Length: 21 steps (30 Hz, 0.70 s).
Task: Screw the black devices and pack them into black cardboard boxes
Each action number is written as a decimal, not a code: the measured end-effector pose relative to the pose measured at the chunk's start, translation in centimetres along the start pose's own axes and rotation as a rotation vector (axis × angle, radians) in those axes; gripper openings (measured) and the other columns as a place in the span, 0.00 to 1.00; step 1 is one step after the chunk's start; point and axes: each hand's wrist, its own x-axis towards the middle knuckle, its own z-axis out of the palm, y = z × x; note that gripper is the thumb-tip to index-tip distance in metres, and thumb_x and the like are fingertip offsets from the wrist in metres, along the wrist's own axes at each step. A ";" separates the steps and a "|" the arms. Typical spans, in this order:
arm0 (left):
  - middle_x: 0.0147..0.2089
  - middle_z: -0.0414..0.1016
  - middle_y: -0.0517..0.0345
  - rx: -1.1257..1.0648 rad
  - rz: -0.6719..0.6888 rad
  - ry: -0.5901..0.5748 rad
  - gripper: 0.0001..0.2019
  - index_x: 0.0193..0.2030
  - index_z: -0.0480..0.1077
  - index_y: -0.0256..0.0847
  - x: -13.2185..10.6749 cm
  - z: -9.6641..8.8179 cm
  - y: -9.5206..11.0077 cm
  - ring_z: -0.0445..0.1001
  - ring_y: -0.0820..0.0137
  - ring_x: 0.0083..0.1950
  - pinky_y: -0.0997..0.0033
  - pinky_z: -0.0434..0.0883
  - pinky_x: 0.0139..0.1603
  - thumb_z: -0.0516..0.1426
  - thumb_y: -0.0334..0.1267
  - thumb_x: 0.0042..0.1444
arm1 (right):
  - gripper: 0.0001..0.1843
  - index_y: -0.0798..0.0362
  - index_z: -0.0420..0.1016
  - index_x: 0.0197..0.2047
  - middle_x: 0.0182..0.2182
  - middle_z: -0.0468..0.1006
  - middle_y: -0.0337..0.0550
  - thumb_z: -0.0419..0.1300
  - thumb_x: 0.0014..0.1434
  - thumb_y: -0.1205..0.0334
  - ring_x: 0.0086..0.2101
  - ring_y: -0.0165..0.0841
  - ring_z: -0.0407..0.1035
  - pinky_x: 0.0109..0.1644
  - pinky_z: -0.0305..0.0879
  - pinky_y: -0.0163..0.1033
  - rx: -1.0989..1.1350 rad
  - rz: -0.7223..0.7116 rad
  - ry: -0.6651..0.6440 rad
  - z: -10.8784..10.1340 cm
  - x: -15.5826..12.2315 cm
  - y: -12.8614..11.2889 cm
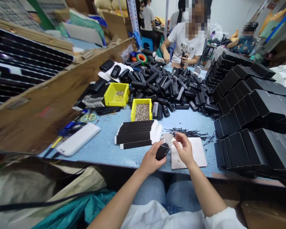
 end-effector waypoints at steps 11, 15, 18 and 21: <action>0.56 0.70 0.42 -0.196 -0.200 -0.120 0.48 0.72 0.36 0.42 1.4 -0.1 1.3 0.74 0.55 0.52 0.57 0.69 0.53 0.61 0.43 0.52 | 0.37 0.57 0.70 0.57 0.53 0.61 0.43 0.46 0.57 0.37 0.55 0.08 0.61 0.69 0.62 0.20 0.096 0.034 -0.282 2.5 -0.1 1.3; 0.60 0.66 0.40 -0.268 -0.179 -0.099 0.49 0.71 0.38 0.40 1.6 0.0 1.2 0.71 0.54 0.56 0.55 0.67 0.56 0.63 0.42 0.49 | 0.38 0.55 0.70 0.57 0.58 0.55 0.43 0.46 0.56 0.36 0.63 0.12 0.53 0.77 0.53 0.26 -0.027 -0.143 -0.283 2.4 -0.7 1.6; 0.66 0.56 0.35 -0.318 -0.225 0.042 0.45 0.71 0.39 0.38 1.5 0.7 2.5 0.63 0.53 0.64 0.52 0.62 0.62 0.60 0.47 0.53 | 0.54 0.56 0.49 0.70 0.63 0.42 0.45 0.55 0.47 0.34 0.68 0.17 0.42 0.76 0.54 0.26 -0.157 -0.185 -0.223 2.4 -3.2 1.4; 0.68 0.53 0.40 -0.412 -0.121 0.024 0.34 0.71 0.42 0.44 1.5 1.1 3.8 0.59 0.55 0.66 0.53 0.62 0.63 0.50 0.49 0.63 | 0.60 0.58 0.34 0.74 0.63 0.38 0.46 0.58 0.47 0.43 0.69 0.17 0.39 0.76 0.55 0.24 -0.372 -0.255 -0.084 0.2 -6.7 -0.3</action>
